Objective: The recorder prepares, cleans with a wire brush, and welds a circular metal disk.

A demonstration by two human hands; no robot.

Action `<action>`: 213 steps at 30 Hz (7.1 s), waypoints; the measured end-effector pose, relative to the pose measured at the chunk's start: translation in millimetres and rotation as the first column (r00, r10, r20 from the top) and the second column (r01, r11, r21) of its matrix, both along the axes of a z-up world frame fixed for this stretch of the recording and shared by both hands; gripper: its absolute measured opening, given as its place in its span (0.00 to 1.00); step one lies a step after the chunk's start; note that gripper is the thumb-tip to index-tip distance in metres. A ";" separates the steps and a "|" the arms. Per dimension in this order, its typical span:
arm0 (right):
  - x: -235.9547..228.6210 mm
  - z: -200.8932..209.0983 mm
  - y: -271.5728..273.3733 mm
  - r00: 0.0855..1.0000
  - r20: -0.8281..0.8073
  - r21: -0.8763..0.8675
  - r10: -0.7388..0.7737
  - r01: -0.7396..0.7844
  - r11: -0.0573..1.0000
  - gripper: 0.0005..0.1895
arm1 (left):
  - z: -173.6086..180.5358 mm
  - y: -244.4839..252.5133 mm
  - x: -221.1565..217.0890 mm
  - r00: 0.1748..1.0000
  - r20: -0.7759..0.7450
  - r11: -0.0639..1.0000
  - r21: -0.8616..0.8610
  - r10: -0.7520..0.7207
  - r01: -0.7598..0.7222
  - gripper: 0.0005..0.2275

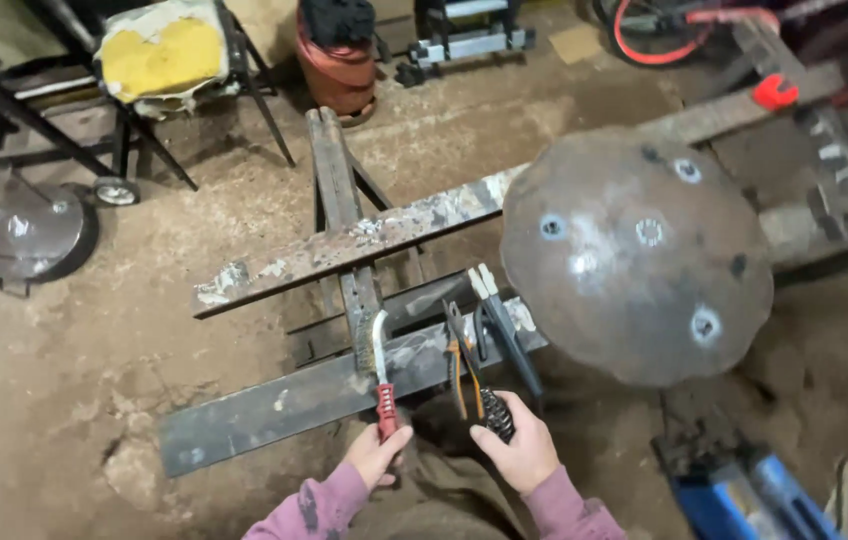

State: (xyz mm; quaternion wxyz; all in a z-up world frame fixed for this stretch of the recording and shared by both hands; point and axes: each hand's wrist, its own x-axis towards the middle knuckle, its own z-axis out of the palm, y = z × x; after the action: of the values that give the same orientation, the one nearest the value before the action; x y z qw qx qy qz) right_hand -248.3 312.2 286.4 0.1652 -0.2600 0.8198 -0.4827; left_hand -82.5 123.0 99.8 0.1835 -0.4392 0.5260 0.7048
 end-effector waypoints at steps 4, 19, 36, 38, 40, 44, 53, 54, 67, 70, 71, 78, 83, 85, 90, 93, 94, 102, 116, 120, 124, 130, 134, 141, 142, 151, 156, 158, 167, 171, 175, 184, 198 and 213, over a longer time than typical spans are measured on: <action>-32.0 -33.1 3.4 0.978 0.134 -0.021 -0.158 0.162 0.986 0.13 | -31.9 -4.2 -7.9 0.985 -0.017 0.984 0.023 0.174 -0.174 0.19; -171.7 -86.0 42.8 0.771 0.546 -0.100 -0.329 0.450 0.887 0.12 | 32.5 6.9 -10.8 0.884 -0.344 0.902 -0.182 0.315 -0.392 0.12; -203.0 -103.6 42.1 0.823 0.523 -0.120 -0.222 0.328 0.937 0.14 | 63.7 65.8 -18.8 0.780 -0.324 0.817 -0.032 0.536 -0.575 0.09; -204.6 -95.4 45.5 0.812 0.545 -0.104 -0.211 0.314 0.944 0.14 | 73.1 72.7 -18.8 0.777 -0.315 0.812 -0.031 0.545 -0.583 0.09; -205.9 -88.3 44.4 0.801 0.564 -0.095 -0.204 0.308 0.947 0.14 | 77.4 72.7 -22.1 0.777 -0.314 0.812 -0.032 0.546 -0.583 0.09; -211.7 -86.4 44.7 0.823 0.533 -0.097 -0.198 0.292 0.951 0.14 | 73.5 79.8 -18.6 0.764 -0.317 0.799 -0.030 0.562 -0.600 0.09; -210.7 -80.9 43.8 0.800 0.565 -0.052 -0.202 0.279 0.959 0.14 | 69.4 82.2 -20.6 0.770 -0.336 0.810 -0.034 0.542 -0.585 0.10; -209.8 -79.1 43.6 0.811 0.549 -0.080 -0.199 0.288 0.954 0.15 | 70.7 80.0 -22.6 0.775 -0.325 0.811 -0.041 0.541 -0.583 0.09; -209.1 -94.5 44.3 0.817 0.548 -0.081 -0.178 0.263 0.961 0.14 | 71.1 75.8 -22.0 0.790 -0.352 0.829 -0.063 0.502 -0.556 0.10; -206.1 -88.1 41.7 0.841 0.509 -0.141 -0.184 0.293 0.946 0.14 | 73.4 75.4 -21.7 0.773 -0.336 0.812 -0.040 0.537 -0.582 0.09; -207.4 -88.9 40.1 0.829 0.523 -0.117 -0.201 0.303 0.946 0.13 | 74.4 75.5 -20.7 0.784 -0.338 0.822 -0.051 0.521 -0.568 0.10; -205.4 -80.7 37.4 0.834 0.494 -0.135 -0.246 0.353 0.926 0.13 | 81.2 72.2 -19.0 0.780 -0.332 0.820 -0.035 0.530 -0.572 0.09; -213.3 -88.5 42.6 0.823 0.527 -0.121 -0.212 0.320 0.940 0.13 | 74.4 69.8 -17.0 0.781 -0.329 0.822 -0.026 0.531 -0.569 0.09; -215.2 -91.5 40.3 0.844 0.497 -0.171 -0.202 0.323 0.931 0.12 | 74.0 69.4 -16.2 0.769 -0.336 0.811 -0.021 0.544 -0.584 0.09; -218.1 -92.2 43.3 0.779 0.590 -0.125 -0.211 0.347 0.929 0.13 | 77.5 66.8 -17.4 0.801 -0.311 0.831 -0.059 0.512 -0.554 0.08; -219.3 -110.1 44.3 0.783 0.596 -0.125 -0.178 0.310 0.943 0.13 | 71.1 69.5 -13.6 0.789 -0.342 0.829 -0.048 0.510 -0.557 0.09; -212.4 -103.3 40.9 0.784 0.595 -0.125 -0.174 0.304 0.944 0.13 | 70.9 71.2 -13.5 0.786 -0.342 0.826 -0.048 0.514 -0.561 0.09; -175.5 -92.9 25.2 0.771 0.611 -0.127 -0.179 0.318 0.940 0.13 | 81.8 72.2 -15.9 0.794 -0.325 0.826 -0.065 0.513 -0.560 0.09; -252.9 -17.8 93.1 0.771 -0.477 0.726 0.422 0.075 0.684 0.20 | 66.1 65.1 -1.5 0.755 -0.306 0.783 -0.048 0.580 -0.621 0.09; -279.2 -17.1 99.3 0.752 -0.485 0.761 0.445 0.113 0.639 0.20 | 66.4 69.2 0.8 0.754 -0.325 0.790 -0.030 0.571 -0.612 0.09; -282.6 -13.1 100.3 0.708 -0.451 0.782 0.544 0.020 0.623 0.20 | 58.2 71.4 1.4 0.758 -0.311 0.788 -0.042 0.574 -0.614 0.10; -293.9 -15.6 90.0 0.699 -0.465 0.791 0.544 0.051 0.610 0.19 | 78.1 69.8 -5.9 0.733 -0.315 0.768 -0.020 0.602 -0.640 0.08; -289.1 -11.0 86.6 0.717 -0.453 0.789 0.530 0.046 0.613 0.19 | 75.4 71.4 -3.0 0.728 -0.324 0.766 -0.018 0.604 -0.643 0.09; -294.9 -19.4 97.1 0.682 -0.468 0.760 0.562 -0.015 0.650 0.19 | 73.0 71.5 -3.4 0.735 -0.320 0.766 -0.043 0.598 -0.642 0.09; -296.5 -20.5 94.0 0.681 -0.467 0.760 0.564 -0.017 0.649 0.19 | 72.6 71.8 -3.3 0.734 -0.319 0.764 -0.043 0.600 -0.643 0.09; -303.3 -24.9 91.3 0.688 -0.432 0.798 0.583 -0.010 0.603 0.20 | 64.9 71.6 -6.5 0.723 -0.336 0.763 -0.020 0.604 -0.647 0.09; -300.4 -34.7 89.9 0.692 -0.444 0.782 0.569 -0.011 0.623 0.20 | 66.1 72.6 -7.6 0.715 -0.361 0.761 -0.023 0.599 -0.649 0.10; -304.2 -36.8 93.0 0.714 -0.405 0.806 0.572 -0.017 0.592 0.20 | 69.1 70.1 -8.0 0.718 -0.336 0.756 -0.025 0.610 -0.654 0.09; -302.2 -33.4 100.3 0.731 -0.476 0.753 0.489 0.052 0.655 0.19 | 67.4 73.6 -12.9 0.716 -0.344 0.757 -0.023 0.607 -0.653 0.09; -312.2 -33.4 92.0 0.729 -0.513 0.735 0.453 0.101 0.670 0.18 | 76.0 76.6 -21.3 0.718 -0.360 0.764 -0.023 0.595 -0.645 0.08; -310.9 -33.3 103.7 0.659 -0.555 0.673 0.508 -0.003 0.740 0.18 | 69.8 84.1 -22.4 0.730 -0.353 0.770 -0.043 0.585 -0.637 0.09; -317.5 -40.3 103.1 0.663 -0.522 0.732 0.536 0.026 0.681 0.18 | 63.5 112.7 -24.4 0.712 -0.296 0.740 -0.028 0.636 -0.672 0.09; -238.8 -86.4 76.8 0.803 0.529 0.049 -0.273 0.292 0.955 0.19 | 61.4 64.2 -45.8 0.777 -0.320 0.818 -0.014 0.542 -0.576 0.10; -299.7 -75.9 93.3 0.711 0.699 -0.012 -0.079 0.122 0.992 0.21 | 73.4 101.8 -117.6 0.715 -0.316 0.729 -0.097 0.623 -0.678 0.09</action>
State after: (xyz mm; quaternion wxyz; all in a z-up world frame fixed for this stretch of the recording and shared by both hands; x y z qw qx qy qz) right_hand -548.0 405.5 210.5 0.4278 -0.0189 0.6959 -0.5765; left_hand -200.1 224.9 173.3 -0.1950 -0.5162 0.4260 0.7170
